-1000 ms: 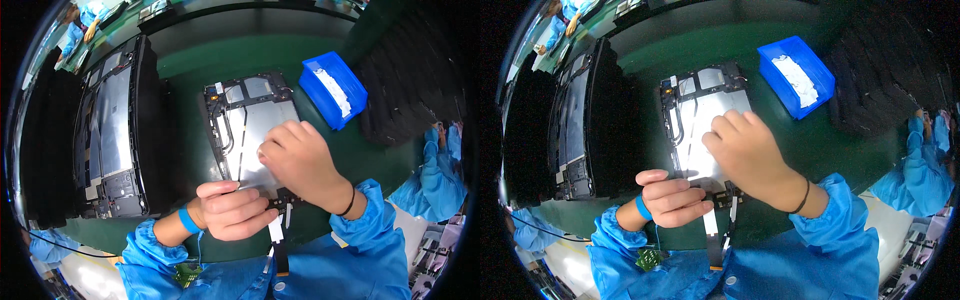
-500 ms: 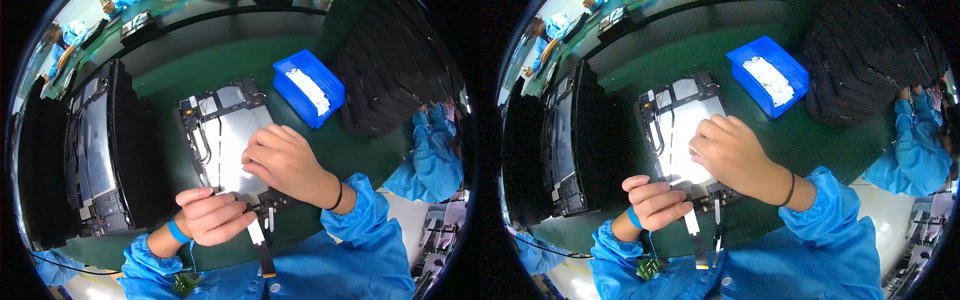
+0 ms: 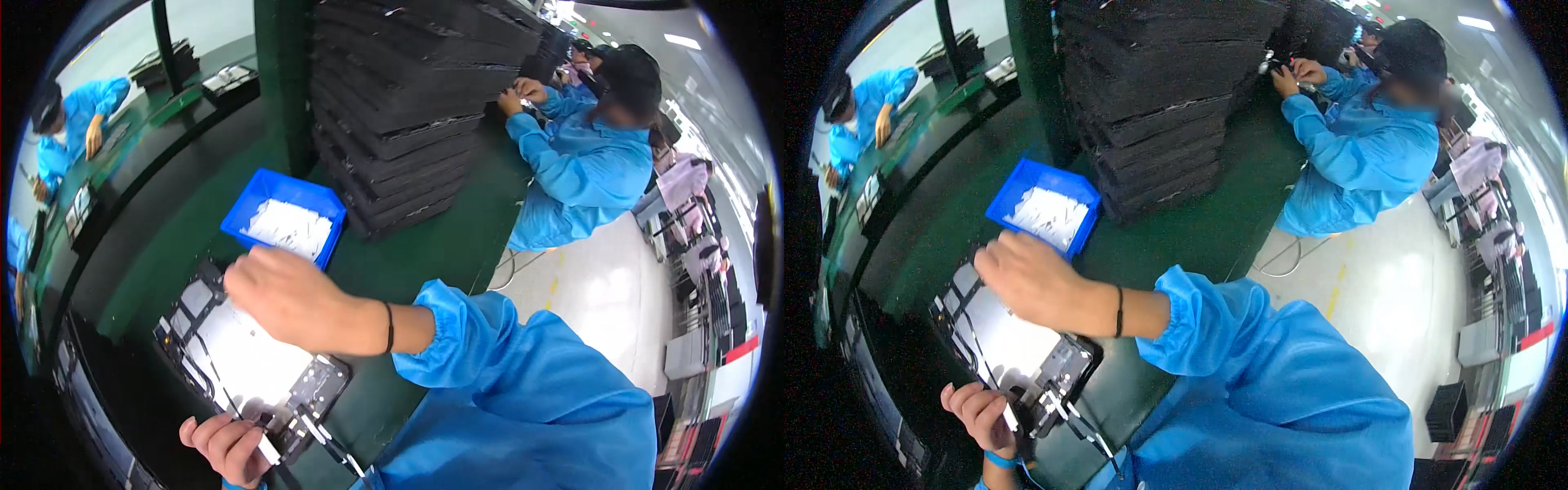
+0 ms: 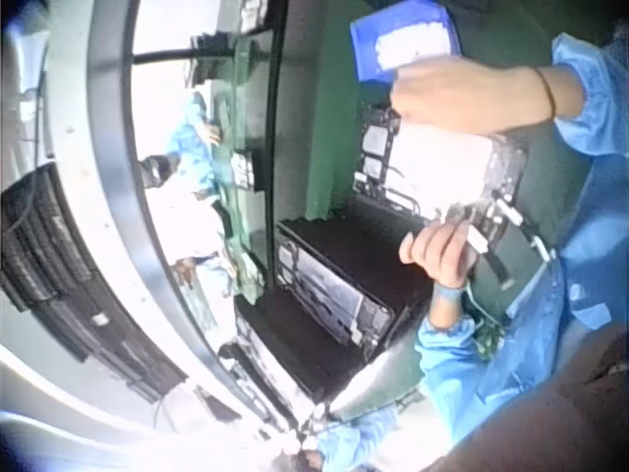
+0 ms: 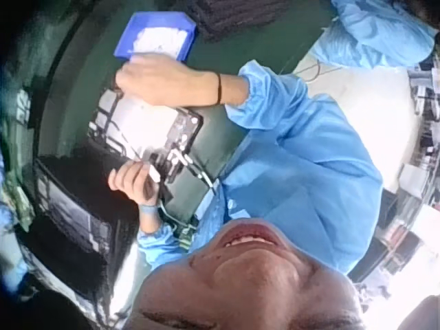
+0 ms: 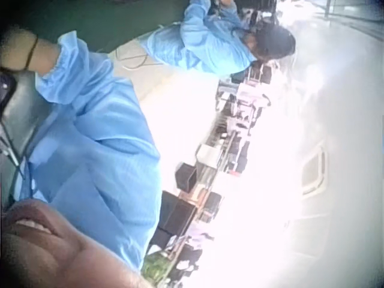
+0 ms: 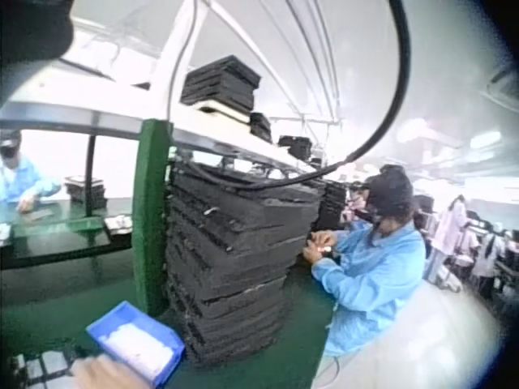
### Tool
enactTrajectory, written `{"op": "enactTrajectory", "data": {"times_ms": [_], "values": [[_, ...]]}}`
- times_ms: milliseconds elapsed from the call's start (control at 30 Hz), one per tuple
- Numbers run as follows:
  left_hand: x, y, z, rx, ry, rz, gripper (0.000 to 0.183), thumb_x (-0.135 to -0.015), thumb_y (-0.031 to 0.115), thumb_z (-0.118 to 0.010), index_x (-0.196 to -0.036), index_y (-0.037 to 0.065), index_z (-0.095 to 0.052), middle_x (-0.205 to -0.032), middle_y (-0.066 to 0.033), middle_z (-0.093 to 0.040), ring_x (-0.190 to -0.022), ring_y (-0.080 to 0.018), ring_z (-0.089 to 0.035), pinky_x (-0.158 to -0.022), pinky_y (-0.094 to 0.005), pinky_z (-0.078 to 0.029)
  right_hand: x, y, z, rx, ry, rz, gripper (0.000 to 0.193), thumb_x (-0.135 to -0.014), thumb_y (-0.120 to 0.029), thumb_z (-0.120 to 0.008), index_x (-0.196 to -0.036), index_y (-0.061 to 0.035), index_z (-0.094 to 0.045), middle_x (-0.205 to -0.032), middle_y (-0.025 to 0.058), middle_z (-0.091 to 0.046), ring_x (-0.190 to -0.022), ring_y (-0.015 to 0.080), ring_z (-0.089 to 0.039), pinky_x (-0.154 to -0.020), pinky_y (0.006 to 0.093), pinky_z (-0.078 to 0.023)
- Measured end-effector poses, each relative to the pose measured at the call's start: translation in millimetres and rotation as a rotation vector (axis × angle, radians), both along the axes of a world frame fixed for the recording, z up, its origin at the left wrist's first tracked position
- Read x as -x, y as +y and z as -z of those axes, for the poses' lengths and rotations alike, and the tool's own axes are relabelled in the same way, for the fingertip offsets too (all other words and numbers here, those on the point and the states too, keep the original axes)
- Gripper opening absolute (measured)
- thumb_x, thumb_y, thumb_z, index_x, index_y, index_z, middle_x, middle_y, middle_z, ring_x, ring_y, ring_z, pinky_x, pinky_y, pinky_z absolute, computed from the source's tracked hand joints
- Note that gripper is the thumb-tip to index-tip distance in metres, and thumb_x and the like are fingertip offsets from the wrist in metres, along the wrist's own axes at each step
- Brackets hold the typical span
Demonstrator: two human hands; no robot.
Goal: The worker is connecting internal ribbon cables and assembling the housing for electronic tablet devices on a factory assembly line.
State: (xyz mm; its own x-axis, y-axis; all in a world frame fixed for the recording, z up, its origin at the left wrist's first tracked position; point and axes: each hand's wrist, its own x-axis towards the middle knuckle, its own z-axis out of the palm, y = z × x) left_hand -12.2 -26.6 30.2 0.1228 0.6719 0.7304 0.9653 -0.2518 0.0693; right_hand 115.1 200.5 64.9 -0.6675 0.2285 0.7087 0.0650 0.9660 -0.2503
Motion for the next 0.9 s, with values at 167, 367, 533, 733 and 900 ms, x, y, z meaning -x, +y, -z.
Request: {"op": "enactTrajectory", "data": {"times_ms": [167, 367, 533, 733, 900], "values": [[-18, 24, -11, 0.093, -0.378, -0.196, 0.013, -0.074, -0.003, -0.058, -0.084, 0.005, -0.057, -0.081, -0.0073, -0.058, -0.089, -0.0246, -0.055, -0.109, -0.0519, -0.022, -12, 53, 6, -0.043, 0.046, 0.300, 0.010, -0.075, -0.005, -0.056, -0.084, -0.0030, -0.051, -0.083, 0.0119, -0.054, -0.080, 0.0288, -0.052, -0.071, 0.0382, -0.043], [-2, 39, -1, 0.197, -0.556, -0.280, 0.013, -0.076, 0.002, -0.066, -0.076, 0.003, -0.052, -0.083, -0.0059, -0.055, -0.093, -0.0243, -0.050, -0.110, -0.0449, -0.022, -15, 55, -1, -0.297, 0.057, 0.447, 0.027, -0.076, -0.009, -0.055, -0.101, 0.0024, -0.057, -0.099, 0.0160, -0.056, -0.093, 0.0278, -0.051, -0.081, 0.0377, -0.041], [0, 35, 9, 0.199, -0.433, -0.406, 0.016, -0.075, 0.005, -0.068, -0.077, 0.004, -0.052, -0.097, -0.0085, -0.055, -0.107, -0.0286, -0.046, -0.103, -0.0438, -0.024, -12, 40, -7, -0.173, 0.104, 0.327, 0.039, -0.074, -0.009, -0.063, -0.112, -0.0025, -0.057, -0.103, 0.0097, -0.056, -0.097, 0.0262, -0.051, -0.083, 0.0370, -0.039], [4, 32, 14, 0.203, -0.488, -0.437, 0.017, -0.075, 0.004, -0.067, -0.077, 0.003, -0.050, -0.107, -0.0110, -0.054, -0.114, -0.0311, -0.043, -0.103, -0.0450, -0.025, -4, 20, -2, -0.066, 0.125, 0.111, 0.014, -0.072, -0.016, -0.071, -0.079, -0.0105, -0.061, -0.081, 0.0023, -0.055, -0.089, 0.0224, -0.052, -0.077, 0.0348, -0.039], [1, 39, 17, 0.196, -0.554, -0.416, 0.013, -0.080, 0.006, -0.067, -0.081, 0.004, -0.054, -0.127, -0.0173, -0.052, -0.130, -0.0337, -0.036, -0.108, -0.0464, -0.022, -8, 1, 6, -0.031, 0.163, -0.154, 0.012, -0.074, -0.012, -0.066, -0.085, -0.0093, -0.062, -0.082, 0.0019, -0.055, -0.092, 0.0220, -0.053, -0.079, 0.0349, -0.042]]}}
